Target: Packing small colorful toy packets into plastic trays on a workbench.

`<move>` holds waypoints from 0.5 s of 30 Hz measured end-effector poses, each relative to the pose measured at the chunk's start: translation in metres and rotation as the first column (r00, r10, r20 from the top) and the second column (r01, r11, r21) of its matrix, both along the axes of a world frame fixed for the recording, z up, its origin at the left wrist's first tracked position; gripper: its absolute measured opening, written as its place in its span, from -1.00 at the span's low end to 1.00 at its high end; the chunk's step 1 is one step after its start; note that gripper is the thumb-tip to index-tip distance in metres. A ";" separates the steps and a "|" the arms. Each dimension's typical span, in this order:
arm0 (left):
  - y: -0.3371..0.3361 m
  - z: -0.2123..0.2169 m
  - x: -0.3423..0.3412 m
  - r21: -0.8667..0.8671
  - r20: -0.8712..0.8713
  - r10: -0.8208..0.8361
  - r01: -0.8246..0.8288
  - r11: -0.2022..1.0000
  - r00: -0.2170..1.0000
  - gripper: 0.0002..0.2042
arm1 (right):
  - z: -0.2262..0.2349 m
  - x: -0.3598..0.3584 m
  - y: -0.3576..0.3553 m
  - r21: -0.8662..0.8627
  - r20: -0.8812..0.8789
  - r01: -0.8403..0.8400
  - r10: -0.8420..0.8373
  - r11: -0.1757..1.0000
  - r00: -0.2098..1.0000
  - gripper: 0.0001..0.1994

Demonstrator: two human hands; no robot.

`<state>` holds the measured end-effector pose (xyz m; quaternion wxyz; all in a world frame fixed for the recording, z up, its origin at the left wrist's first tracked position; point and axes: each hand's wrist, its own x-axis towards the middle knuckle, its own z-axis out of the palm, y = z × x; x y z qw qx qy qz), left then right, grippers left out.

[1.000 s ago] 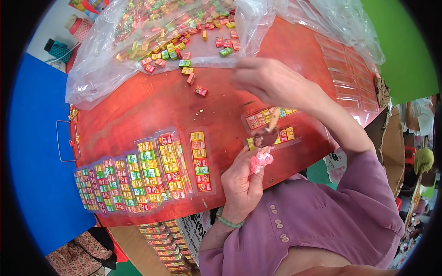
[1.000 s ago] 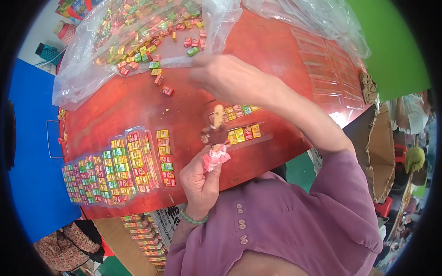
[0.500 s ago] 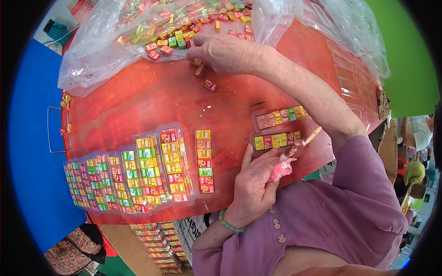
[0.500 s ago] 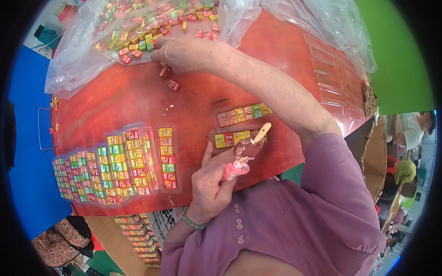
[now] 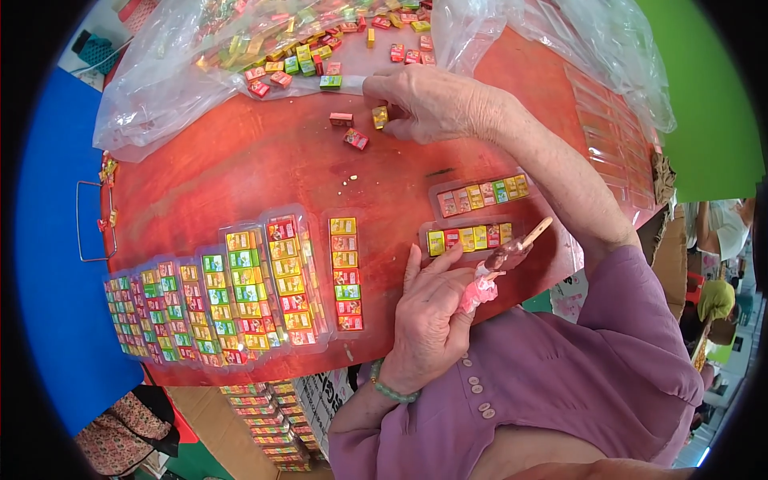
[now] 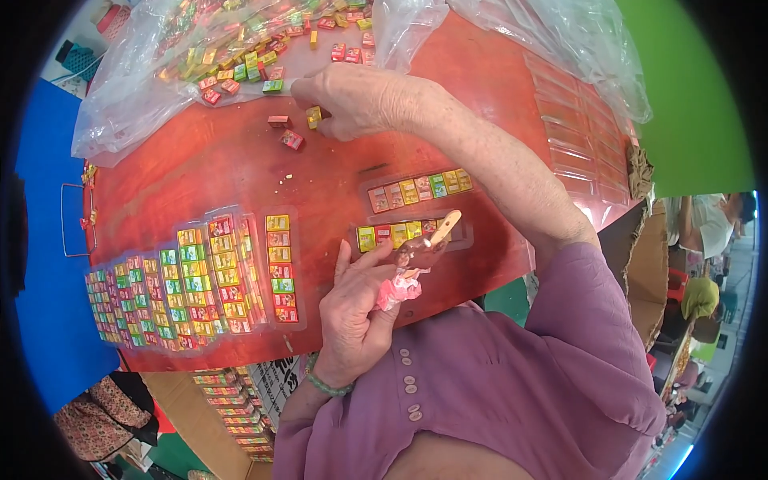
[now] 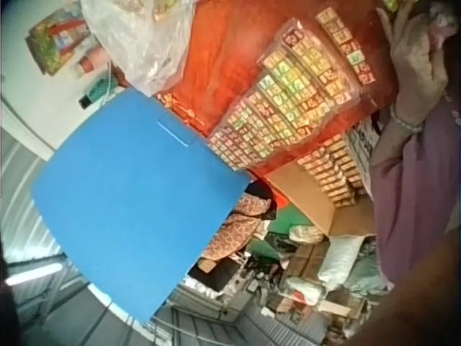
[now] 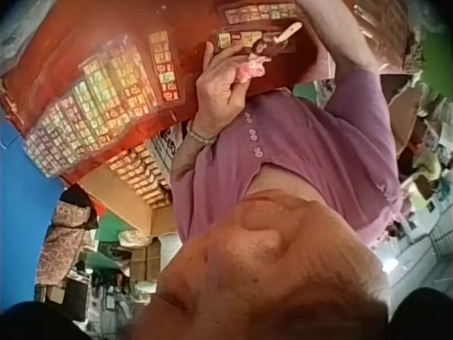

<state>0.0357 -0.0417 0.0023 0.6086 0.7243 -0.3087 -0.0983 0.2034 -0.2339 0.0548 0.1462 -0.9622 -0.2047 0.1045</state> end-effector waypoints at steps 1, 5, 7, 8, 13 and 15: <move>0.001 -0.001 -0.001 -0.017 0.003 0.019 -0.019 1.000 1.000 -0.86 | 0.002 -0.001 0.002 0.014 -0.019 -0.003 0.003 1.000 1.000 -0.70; 0.004 -0.001 -0.001 -0.074 0.029 0.067 -0.065 0.995 0.997 -0.89 | -0.018 -0.004 -0.002 0.045 0.124 -0.096 0.090 0.994 0.988 -0.65; 0.008 -0.004 -0.001 -0.101 0.023 0.079 -0.076 0.992 0.997 -0.90 | -0.020 -0.007 -0.001 0.064 0.107 -0.090 0.083 0.994 0.991 -0.64; 0.010 -0.006 -0.001 -0.128 0.018 0.090 -0.087 0.988 0.996 -0.91 | -0.021 -0.008 0.000 0.084 0.092 -0.083 0.076 0.993 0.993 -0.64; 0.023 0.003 -0.005 -0.167 -0.061 0.144 -0.152 0.974 0.988 -0.92 | -0.027 -0.009 0.007 0.177 0.130 -0.167 0.145 0.970 0.981 -0.66; 0.027 0.000 -0.011 -0.165 -0.148 0.174 -0.198 0.966 0.973 -0.90 | -0.029 -0.006 0.011 0.159 0.118 -0.160 0.142 0.974 0.983 -0.66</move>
